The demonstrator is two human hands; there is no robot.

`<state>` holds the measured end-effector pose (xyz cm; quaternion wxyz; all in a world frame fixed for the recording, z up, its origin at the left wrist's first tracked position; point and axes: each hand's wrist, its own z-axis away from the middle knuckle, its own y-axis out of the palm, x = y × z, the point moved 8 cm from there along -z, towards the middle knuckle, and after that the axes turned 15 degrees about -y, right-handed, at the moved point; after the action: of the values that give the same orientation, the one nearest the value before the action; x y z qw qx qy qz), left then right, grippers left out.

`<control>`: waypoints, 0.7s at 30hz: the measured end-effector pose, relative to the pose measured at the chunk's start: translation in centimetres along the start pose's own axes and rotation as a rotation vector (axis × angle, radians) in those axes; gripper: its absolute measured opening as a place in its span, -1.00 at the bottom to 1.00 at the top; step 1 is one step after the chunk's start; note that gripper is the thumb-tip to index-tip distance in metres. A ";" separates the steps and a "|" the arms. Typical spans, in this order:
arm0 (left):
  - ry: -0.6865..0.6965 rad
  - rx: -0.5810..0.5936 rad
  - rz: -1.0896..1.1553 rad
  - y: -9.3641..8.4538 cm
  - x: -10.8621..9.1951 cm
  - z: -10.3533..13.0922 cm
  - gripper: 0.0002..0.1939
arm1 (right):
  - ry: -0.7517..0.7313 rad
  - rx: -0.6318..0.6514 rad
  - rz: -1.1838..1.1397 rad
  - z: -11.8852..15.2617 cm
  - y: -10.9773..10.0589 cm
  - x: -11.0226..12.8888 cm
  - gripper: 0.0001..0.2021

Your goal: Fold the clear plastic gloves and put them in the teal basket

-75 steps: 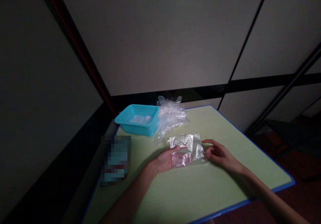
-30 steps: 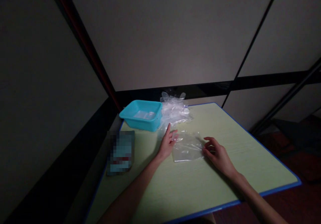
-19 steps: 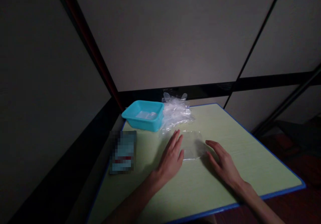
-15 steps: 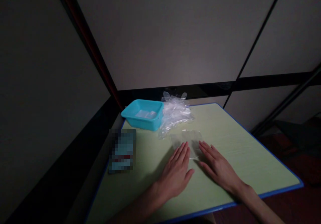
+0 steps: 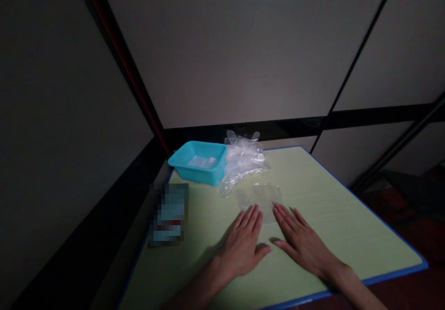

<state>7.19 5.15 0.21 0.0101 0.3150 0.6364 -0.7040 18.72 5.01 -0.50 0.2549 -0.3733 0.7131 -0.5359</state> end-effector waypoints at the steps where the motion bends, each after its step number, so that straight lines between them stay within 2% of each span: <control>1: 0.005 0.001 0.003 0.0 0.0 0.0 -0.30 | 0.006 0.005 0.002 0.1 0.1 0.0 -0.31; 6: 0.038 0.018 0.025 -0.5 0.5 0.3 -0.31 | 0.038 0.011 -0.012 0.9 -0.6 -0.7 -0.36; 9: -0.012 -0.011 0.105 -1.6 1.7 0.6 -0.39 | 0.047 -0.057 -0.010 1.3 -2.1 -1.7 -0.59; 12: -0.061 -0.046 0.245 -2.5 2.8 0.8 -0.56 | -0.015 -0.082 0.005 1.0 -3.1 -2.3 -0.77; 16: -0.054 -0.059 0.367 -2.9 2.8 0.5 -0.67 | -0.111 -0.041 0.032 -0.3 -3.0 -2.5 -0.76; 21: -0.073 -0.103 0.286 -2.9 2.5 -0.2 -0.69 | -0.132 -0.010 0.000 -1.4 -3.4 -2.3 -0.79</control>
<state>4.12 6.87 1.62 0.1494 0.3757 0.6198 -0.6726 19.88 7.17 3.11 0.2995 -0.4092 0.6973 -0.5066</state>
